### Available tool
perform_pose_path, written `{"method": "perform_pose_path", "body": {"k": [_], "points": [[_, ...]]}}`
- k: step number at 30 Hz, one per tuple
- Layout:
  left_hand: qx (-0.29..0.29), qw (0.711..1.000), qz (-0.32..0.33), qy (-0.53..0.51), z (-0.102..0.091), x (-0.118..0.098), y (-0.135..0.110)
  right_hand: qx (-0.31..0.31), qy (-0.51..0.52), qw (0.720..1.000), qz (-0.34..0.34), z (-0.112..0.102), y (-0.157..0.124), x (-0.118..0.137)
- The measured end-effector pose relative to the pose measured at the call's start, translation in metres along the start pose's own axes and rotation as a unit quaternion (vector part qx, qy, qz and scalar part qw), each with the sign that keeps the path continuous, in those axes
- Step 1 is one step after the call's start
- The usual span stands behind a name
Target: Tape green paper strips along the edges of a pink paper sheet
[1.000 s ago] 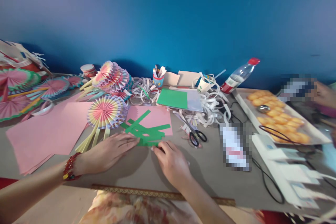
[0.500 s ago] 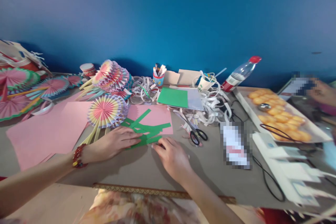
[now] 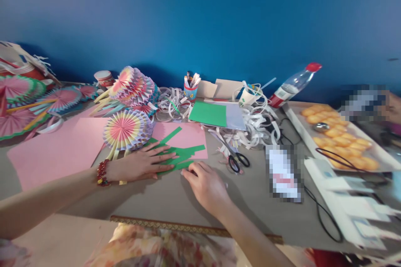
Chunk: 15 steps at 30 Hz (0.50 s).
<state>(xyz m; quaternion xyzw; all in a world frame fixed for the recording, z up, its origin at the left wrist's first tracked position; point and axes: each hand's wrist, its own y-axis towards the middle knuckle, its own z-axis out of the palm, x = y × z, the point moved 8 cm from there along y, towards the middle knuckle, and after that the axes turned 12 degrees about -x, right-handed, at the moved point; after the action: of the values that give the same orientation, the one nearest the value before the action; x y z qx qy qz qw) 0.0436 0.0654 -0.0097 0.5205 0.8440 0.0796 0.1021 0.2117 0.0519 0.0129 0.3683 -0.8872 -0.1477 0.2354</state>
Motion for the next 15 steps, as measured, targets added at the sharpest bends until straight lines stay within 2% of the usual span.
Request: {"method": "perform_pose_path", "body": {"k": [7, 15], "points": [[-0.005, 1.0, -0.004, 0.004, -0.0004, 0.0005, -0.0004, 0.007, 0.009, 1.0, -0.005, 0.0022, 0.0018, 0.0006], [0.027, 0.999, -0.013, 0.016, 0.0003, 0.0005, 0.0003, 0.025, 0.008, 1.0, -0.013, 0.0045, -0.0001, 0.0]]}}
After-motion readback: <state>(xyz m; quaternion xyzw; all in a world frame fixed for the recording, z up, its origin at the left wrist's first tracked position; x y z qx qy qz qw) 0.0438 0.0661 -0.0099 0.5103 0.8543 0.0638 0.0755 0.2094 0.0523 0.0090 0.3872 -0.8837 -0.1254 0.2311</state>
